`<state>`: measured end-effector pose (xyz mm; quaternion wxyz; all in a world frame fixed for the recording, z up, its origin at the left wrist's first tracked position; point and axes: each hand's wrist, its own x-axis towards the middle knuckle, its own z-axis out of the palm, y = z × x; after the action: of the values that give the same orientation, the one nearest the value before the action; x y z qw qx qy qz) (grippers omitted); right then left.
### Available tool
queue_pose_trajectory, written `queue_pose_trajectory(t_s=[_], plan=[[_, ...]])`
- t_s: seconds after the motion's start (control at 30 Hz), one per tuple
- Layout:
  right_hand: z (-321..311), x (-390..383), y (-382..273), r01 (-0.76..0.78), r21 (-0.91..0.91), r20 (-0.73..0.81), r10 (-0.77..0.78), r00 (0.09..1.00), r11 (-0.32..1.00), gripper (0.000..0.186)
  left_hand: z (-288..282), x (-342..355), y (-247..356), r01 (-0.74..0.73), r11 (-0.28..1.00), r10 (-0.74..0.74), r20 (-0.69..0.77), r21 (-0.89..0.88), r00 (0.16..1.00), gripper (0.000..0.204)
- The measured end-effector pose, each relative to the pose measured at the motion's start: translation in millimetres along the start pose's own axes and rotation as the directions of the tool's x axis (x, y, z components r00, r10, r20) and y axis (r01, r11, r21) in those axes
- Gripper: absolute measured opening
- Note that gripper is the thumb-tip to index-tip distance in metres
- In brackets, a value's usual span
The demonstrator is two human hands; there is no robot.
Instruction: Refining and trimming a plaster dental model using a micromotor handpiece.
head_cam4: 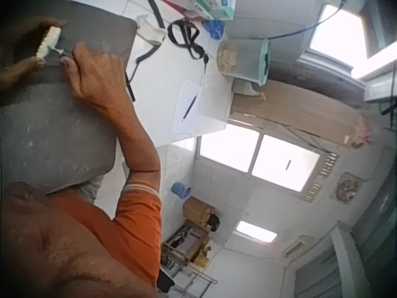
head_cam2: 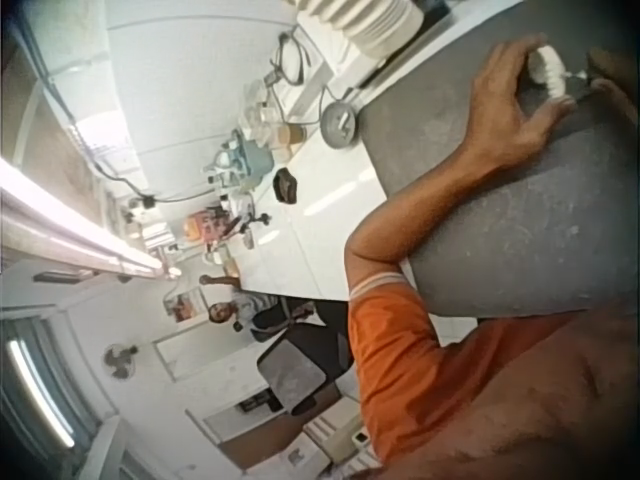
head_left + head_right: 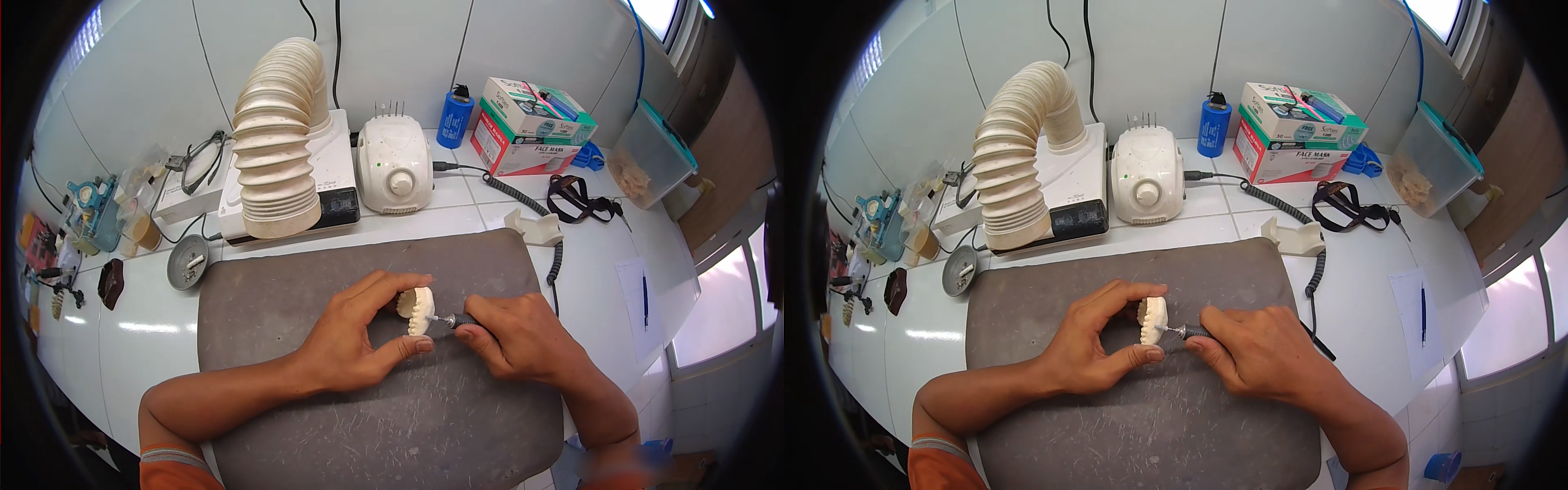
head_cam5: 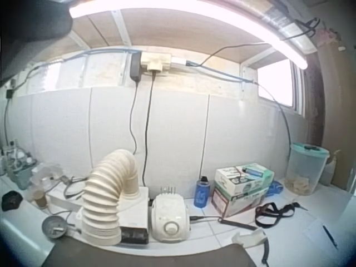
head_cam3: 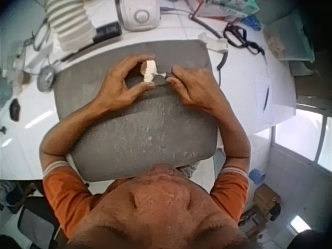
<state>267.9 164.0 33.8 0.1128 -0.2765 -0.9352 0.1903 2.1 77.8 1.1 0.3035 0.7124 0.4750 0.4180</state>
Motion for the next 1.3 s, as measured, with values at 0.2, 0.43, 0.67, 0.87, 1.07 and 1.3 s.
queue_pose_trajectory(t_s=[0.2,0.43,0.67,0.87,1.07,1.3], plan=[[0.4,0.2,-0.5,0.008,0.004,0.006,-0.008,1.000,1.000,0.042,-0.9,0.2,1.1,0.008,1.000,-0.008,0.006,-0.005,1.000,0.070],[0.1,0.0,-0.1,0.018,-0.007,0.017,-0.018,1.000,1.000,0.041,-1.0,0.1,1.6,0.009,1.000,-0.009,0.007,0.006,1.000,0.070],[0.7,-0.1,-1.9,0.003,-0.007,0.008,-0.003,1.000,1.000,0.043,-0.3,-0.6,1.4,0.010,1.000,-0.010,-0.002,-0.005,1.000,0.069],[1.2,-0.2,-1.7,-0.008,-0.009,-0.006,0.008,1.000,1.000,0.044,0.5,0.1,-0.6,0.008,1.000,-0.008,-0.007,-0.012,1.000,0.069],[1.5,-0.3,-1.4,0.010,-0.007,0.001,-0.010,1.000,1.000,0.043,-0.1,-0.3,0.2,0.019,1.000,-0.019,0.001,-0.001,1.000,0.069],[1.1,0.0,-2.7,0.020,-0.021,0.005,-0.020,1.000,1.000,0.042,-1.1,-0.2,1.5,0.016,1.000,-0.016,0.003,0.004,1.000,0.070]])
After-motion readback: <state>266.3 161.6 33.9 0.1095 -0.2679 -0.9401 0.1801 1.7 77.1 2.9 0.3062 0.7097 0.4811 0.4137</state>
